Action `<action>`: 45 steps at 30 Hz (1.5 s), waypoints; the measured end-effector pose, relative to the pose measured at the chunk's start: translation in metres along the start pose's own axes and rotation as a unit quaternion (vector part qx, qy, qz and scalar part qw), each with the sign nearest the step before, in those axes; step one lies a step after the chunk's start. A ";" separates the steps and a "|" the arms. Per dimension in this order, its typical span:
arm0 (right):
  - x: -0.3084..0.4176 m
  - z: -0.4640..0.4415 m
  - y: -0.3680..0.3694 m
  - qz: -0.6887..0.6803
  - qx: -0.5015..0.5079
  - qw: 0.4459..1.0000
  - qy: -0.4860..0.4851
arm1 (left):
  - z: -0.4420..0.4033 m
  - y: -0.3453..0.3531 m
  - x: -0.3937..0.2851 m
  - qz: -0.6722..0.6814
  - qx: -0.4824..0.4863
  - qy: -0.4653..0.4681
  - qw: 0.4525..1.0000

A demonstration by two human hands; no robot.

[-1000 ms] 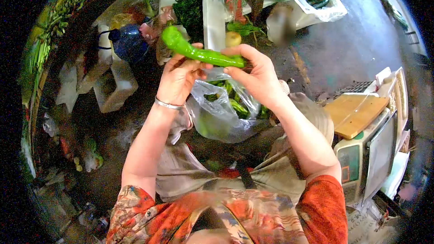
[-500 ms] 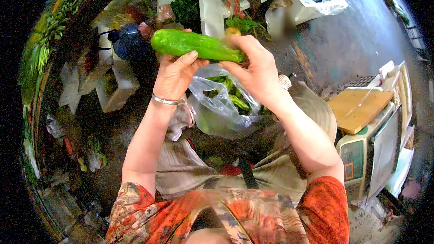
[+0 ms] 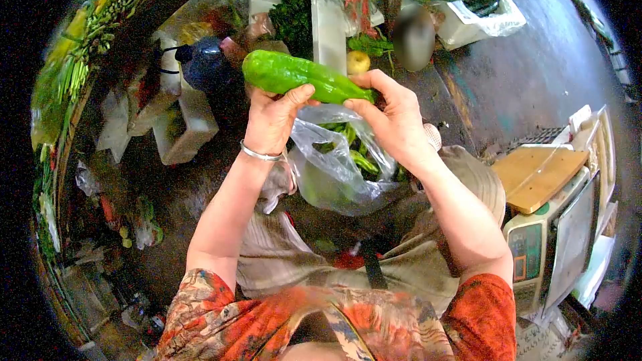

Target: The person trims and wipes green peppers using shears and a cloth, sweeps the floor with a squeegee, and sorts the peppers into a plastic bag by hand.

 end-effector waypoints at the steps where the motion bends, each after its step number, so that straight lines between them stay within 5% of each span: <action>1: -0.001 0.000 0.001 -0.001 0.000 1.000 -0.001 | 0.000 0.000 0.000 -0.001 0.000 0.001 1.000; 6: -0.013 0.001 0.009 -0.056 0.033 0.996 0.063 | 0.004 0.003 -0.005 -0.152 -0.038 0.051 0.986; 8: 0.000 -0.005 0.002 -0.011 0.009 1.000 -0.010 | 0.003 0.008 -0.004 -0.169 -0.024 0.073 0.983; 12: 0.011 -0.012 -0.003 -0.068 0.004 0.997 -0.029 | 0.010 0.017 -0.001 -0.344 -0.031 0.081 0.935; 16: 0.009 -0.012 0.002 -0.091 0.032 0.994 -0.053 | 0.015 0.027 -0.001 -0.532 -0.038 0.160 0.831; 18: -0.003 -0.009 0.004 -0.186 0.071 0.979 0.036 | 0.013 0.027 0.002 -0.565 -0.034 0.152 0.810; 23: -0.004 -0.010 -0.008 -0.237 0.021 0.970 0.042 | 0.014 0.028 -0.003 -0.524 -0.016 0.191 0.830; 28: -0.010 -0.011 -0.014 -0.287 -0.005 0.953 0.095 | 0.011 0.021 0.003 -0.367 0.011 0.055 0.929; 32: -0.010 -0.011 -0.014 -0.336 -0.015 0.932 0.134 | 0.015 0.022 -0.009 -0.377 0.009 0.057 0.924; 35: -0.003 -0.014 -0.014 -0.283 0.003 0.958 0.034 | 0.016 0.020 -0.011 -0.483 0.004 0.119 0.868; 39: 0.010 -0.015 -0.014 0.064 0.083 0.985 -0.138 | 0.017 0.021 -0.007 -0.506 0.003 0.163 0.847; 45: 0.005 -0.010 -0.003 0.180 0.160 0.958 -0.156 | 0.019 0.027 -0.005 -0.542 0.000 0.160 0.825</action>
Point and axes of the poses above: each hand's wrist, its own z-axis away from the middle knuckle, its own y-axis out of the palm, x = y × z, the point moved 5 cm from there along -z, towards the middle knuckle, and after that the axes turned 11 degrees about -y, right-handed, at the moved point
